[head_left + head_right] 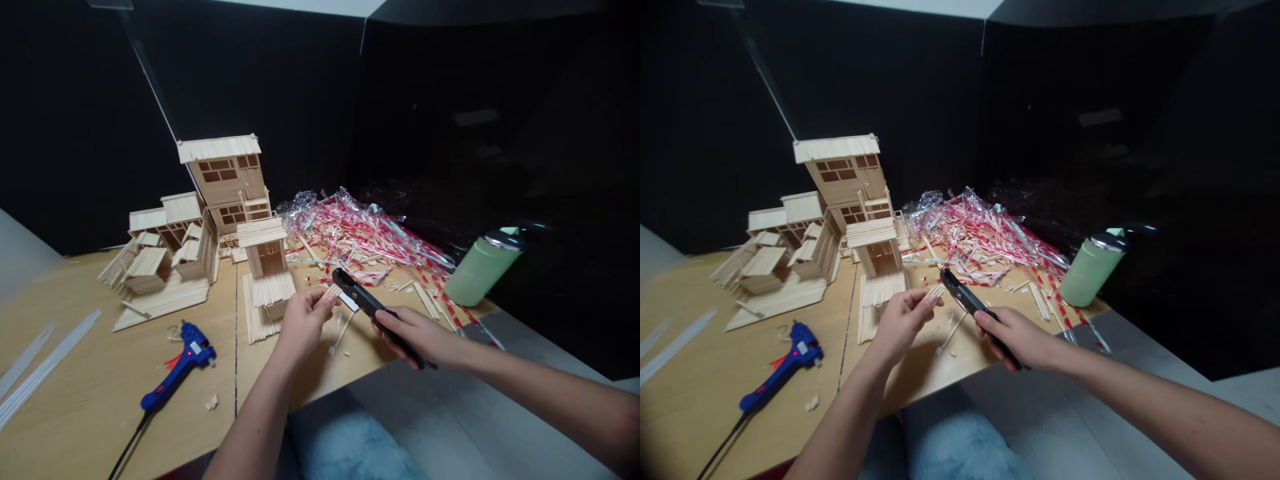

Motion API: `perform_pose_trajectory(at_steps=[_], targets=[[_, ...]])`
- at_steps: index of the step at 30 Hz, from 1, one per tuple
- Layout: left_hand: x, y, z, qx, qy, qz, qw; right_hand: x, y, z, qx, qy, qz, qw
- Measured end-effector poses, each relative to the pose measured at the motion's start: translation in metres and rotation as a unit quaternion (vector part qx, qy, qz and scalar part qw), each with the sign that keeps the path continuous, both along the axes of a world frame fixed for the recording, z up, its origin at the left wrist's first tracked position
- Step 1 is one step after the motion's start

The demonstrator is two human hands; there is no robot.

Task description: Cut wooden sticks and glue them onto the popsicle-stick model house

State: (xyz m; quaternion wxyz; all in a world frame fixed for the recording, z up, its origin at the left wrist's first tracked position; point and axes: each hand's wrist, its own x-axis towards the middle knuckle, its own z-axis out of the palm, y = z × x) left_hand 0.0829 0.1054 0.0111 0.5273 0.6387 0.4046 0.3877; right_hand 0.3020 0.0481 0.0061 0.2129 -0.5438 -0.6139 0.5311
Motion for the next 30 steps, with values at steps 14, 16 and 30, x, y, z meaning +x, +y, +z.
perform_pose_trajectory(at_steps=[14, 16, 30], targets=[[-0.002, -0.001, 0.003, 0.056, 0.032, 0.011, 0.998, -0.003, -0.009, 0.017, 0.146, -0.054, 0.114, 0.981], [-0.002, -0.001, 0.004, 0.058, 0.037, 0.013, 0.998, -0.004, -0.008, 0.017, 0.145, -0.055, 0.118, 0.981], [-0.005, -0.002, 0.008, 0.066, 0.037, 0.017, 0.997, -0.002, -0.004, 0.013, 0.153, -0.034, 0.129, 0.979]])
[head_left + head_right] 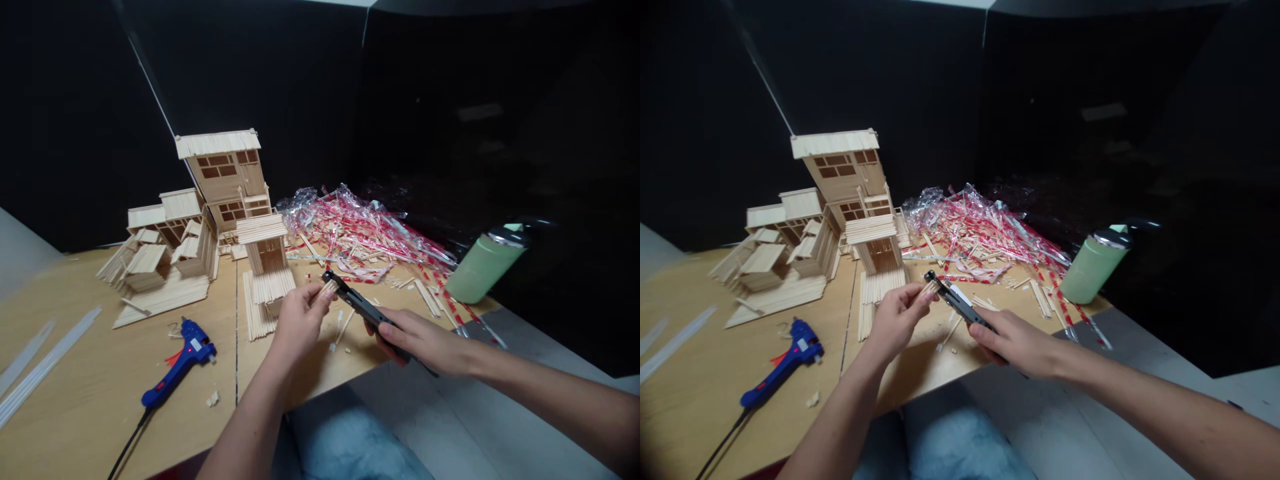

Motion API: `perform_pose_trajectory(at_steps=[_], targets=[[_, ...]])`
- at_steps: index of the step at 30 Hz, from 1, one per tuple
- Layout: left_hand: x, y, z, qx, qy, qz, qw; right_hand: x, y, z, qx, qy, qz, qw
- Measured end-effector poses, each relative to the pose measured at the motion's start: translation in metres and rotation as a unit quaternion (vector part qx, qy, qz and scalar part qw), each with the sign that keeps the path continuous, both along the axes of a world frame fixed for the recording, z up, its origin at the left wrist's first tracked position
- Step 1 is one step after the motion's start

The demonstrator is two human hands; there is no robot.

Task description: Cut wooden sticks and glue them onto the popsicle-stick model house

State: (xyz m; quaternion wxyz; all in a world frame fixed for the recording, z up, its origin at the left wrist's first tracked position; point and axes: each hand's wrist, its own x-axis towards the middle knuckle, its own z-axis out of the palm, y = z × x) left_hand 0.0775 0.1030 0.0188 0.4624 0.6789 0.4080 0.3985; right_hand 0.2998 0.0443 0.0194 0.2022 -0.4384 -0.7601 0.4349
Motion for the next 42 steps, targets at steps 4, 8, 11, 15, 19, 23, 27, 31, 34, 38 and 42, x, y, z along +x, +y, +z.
perform_pose_trajectory(at_steps=[4, 8, 11, 15, 19, 23, 27, 31, 34, 38, 42], targets=[[0.000, 0.000, 0.003, 0.004, 0.008, 0.004, 1.000, -0.003, -0.002, 0.006, 0.032, -0.041, -0.018, 0.998], [-0.001, 0.000, 0.008, 0.020, 0.021, 0.008, 1.000, -0.009, -0.003, 0.007, 0.065, -0.054, -0.044, 0.995], [-0.003, 0.001, 0.010, 0.010, -0.001, 0.006, 1.000, -0.014, -0.002, 0.003, 0.035, -0.026, -0.067, 0.997], [-0.006, 0.003, 0.003, -0.016, -0.032, 0.007, 0.999, -0.014, 0.001, -0.004, -0.074, 0.045, -0.088, 0.992], [-0.010, 0.002, -0.003, -0.020, -0.038, 0.012, 0.999, -0.010, 0.004, -0.006, -0.168, 0.132, -0.088, 0.973], [-0.016, -0.004, 0.002, -0.023, -0.017, 0.007, 1.000, -0.006, 0.002, -0.004, -0.164, 0.125, -0.111, 0.972], [-0.016, -0.007, 0.005, 0.001, 0.003, -0.003, 1.000, -0.001, -0.008, -0.003, -0.136, 0.096, -0.084, 0.982], [-0.008, -0.004, -0.002, 0.013, -0.003, 0.021, 1.000, 0.001, -0.017, 0.000, -0.115, 0.064, -0.086, 0.988], [-0.001, -0.003, -0.004, -0.029, -0.016, 0.015, 0.999, 0.001, -0.019, 0.003, -0.088, 0.030, -0.088, 0.992], [0.005, -0.007, -0.002, -0.119, -0.058, -0.011, 0.991, 0.002, -0.018, 0.008, -0.050, -0.019, -0.090, 0.995], [0.006, -0.008, 0.000, -0.157, -0.066, -0.022, 0.985, 0.001, -0.017, 0.012, -0.020, -0.079, -0.090, 0.993]])
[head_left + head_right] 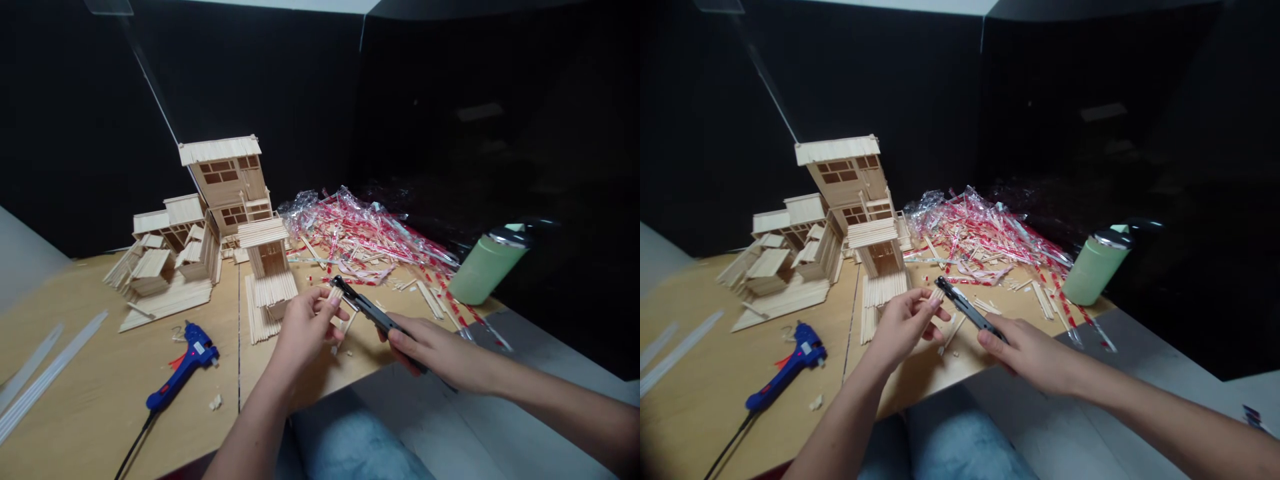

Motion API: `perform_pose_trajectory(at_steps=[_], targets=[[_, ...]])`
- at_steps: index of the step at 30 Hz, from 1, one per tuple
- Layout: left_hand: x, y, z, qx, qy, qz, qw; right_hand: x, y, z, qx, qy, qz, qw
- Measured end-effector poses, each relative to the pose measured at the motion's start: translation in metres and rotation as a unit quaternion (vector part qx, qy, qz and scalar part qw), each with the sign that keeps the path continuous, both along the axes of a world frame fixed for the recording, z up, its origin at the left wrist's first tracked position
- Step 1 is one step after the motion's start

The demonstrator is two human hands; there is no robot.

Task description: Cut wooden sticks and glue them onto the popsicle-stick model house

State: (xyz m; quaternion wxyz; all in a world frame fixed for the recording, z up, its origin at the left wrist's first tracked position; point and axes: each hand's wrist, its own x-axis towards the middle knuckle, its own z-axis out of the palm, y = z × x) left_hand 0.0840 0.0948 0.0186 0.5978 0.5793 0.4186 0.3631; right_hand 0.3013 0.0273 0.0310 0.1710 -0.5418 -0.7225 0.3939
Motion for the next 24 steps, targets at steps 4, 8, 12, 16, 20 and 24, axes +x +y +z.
perform_pose_trajectory(at_steps=[4, 8, 12, 16, 20, 24], targets=[[0.000, 0.001, 0.003, 0.017, 0.006, -0.024, 1.000, 0.000, 0.001, 0.003, 0.038, -0.061, -0.007, 0.997], [0.003, 0.001, 0.008, 0.017, -0.012, -0.021, 1.000, 0.001, 0.002, 0.008, 0.047, -0.082, -0.004, 0.996], [0.006, 0.001, 0.008, 0.063, 0.024, 0.003, 0.998, 0.003, 0.003, 0.005, 0.051, -0.084, -0.013, 0.995], [0.006, 0.002, 0.004, 0.129, 0.078, 0.029, 0.988, 0.004, 0.004, -0.004, 0.064, -0.098, -0.014, 0.993], [0.006, 0.003, 0.002, 0.137, 0.088, 0.035, 0.986, 0.002, 0.005, -0.007, 0.097, -0.139, -0.029, 0.985], [0.007, 0.002, 0.002, 0.143, 0.074, 0.045, 0.986, -0.002, 0.005, -0.005, 0.112, -0.185, -0.041, 0.975]])
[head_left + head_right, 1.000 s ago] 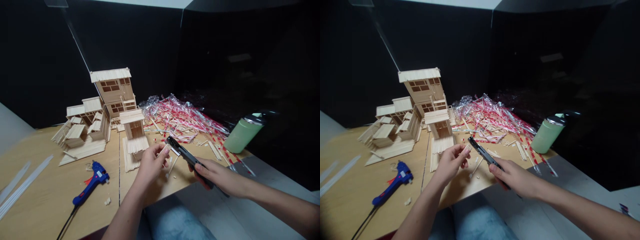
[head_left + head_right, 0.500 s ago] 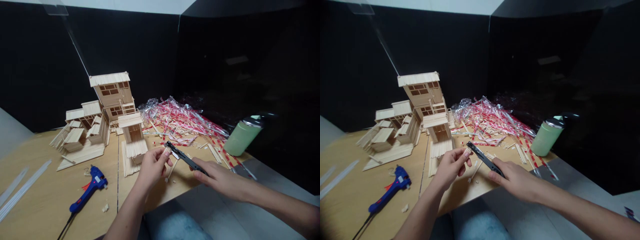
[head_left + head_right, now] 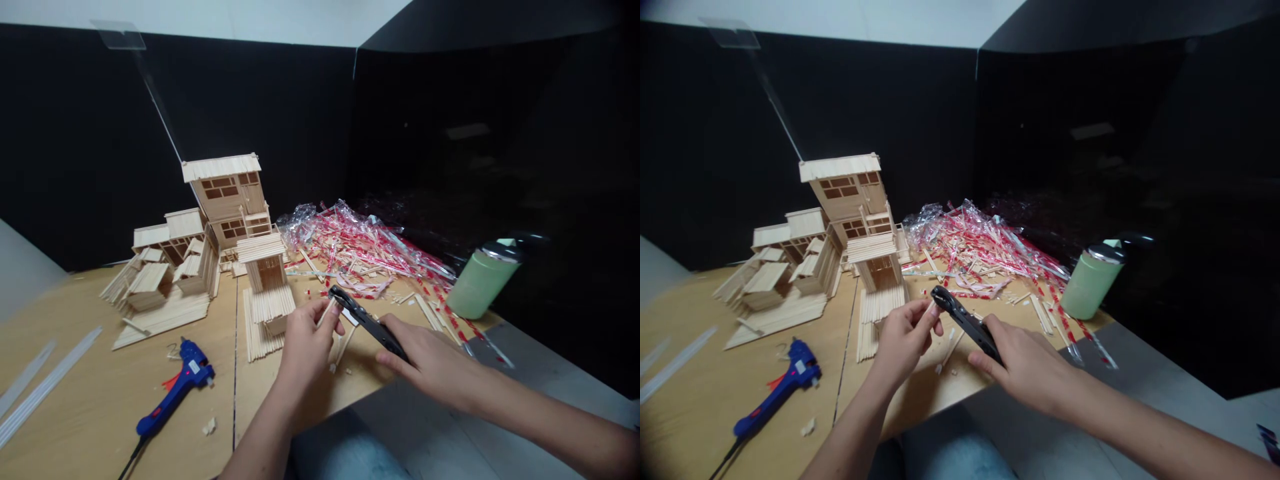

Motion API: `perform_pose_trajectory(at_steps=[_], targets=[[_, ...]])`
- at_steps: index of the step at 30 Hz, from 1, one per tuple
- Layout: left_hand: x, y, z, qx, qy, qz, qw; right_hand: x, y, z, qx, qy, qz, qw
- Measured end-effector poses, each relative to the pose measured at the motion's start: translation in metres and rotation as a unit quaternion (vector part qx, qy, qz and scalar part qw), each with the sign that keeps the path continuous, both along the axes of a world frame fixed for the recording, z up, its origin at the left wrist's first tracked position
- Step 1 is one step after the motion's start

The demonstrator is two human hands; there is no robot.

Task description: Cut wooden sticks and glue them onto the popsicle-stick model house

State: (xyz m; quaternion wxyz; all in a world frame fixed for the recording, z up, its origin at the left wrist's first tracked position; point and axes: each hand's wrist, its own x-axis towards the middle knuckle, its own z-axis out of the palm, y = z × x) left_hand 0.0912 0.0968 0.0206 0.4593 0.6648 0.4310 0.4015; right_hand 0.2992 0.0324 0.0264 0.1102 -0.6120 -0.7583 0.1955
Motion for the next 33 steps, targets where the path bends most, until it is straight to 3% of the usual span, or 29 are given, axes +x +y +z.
perform_pose_trajectory(at_steps=[7, 14, 33], targets=[[0.0007, -0.0047, 0.0058, 0.084, 0.061, 0.048, 0.993, -0.0084, 0.0001, 0.0006, 0.009, -0.025, -0.009, 1.000], [0.0003, -0.0010, 0.0015, 0.038, 0.029, 0.026, 0.999, -0.0088, 0.0011, 0.0000, 0.005, -0.024, -0.005, 1.000], [0.0033, -0.0026, -0.0008, 0.028, 0.028, 0.046, 0.998, -0.0108, 0.0026, -0.0023, 0.014, -0.022, 0.023, 0.999]])
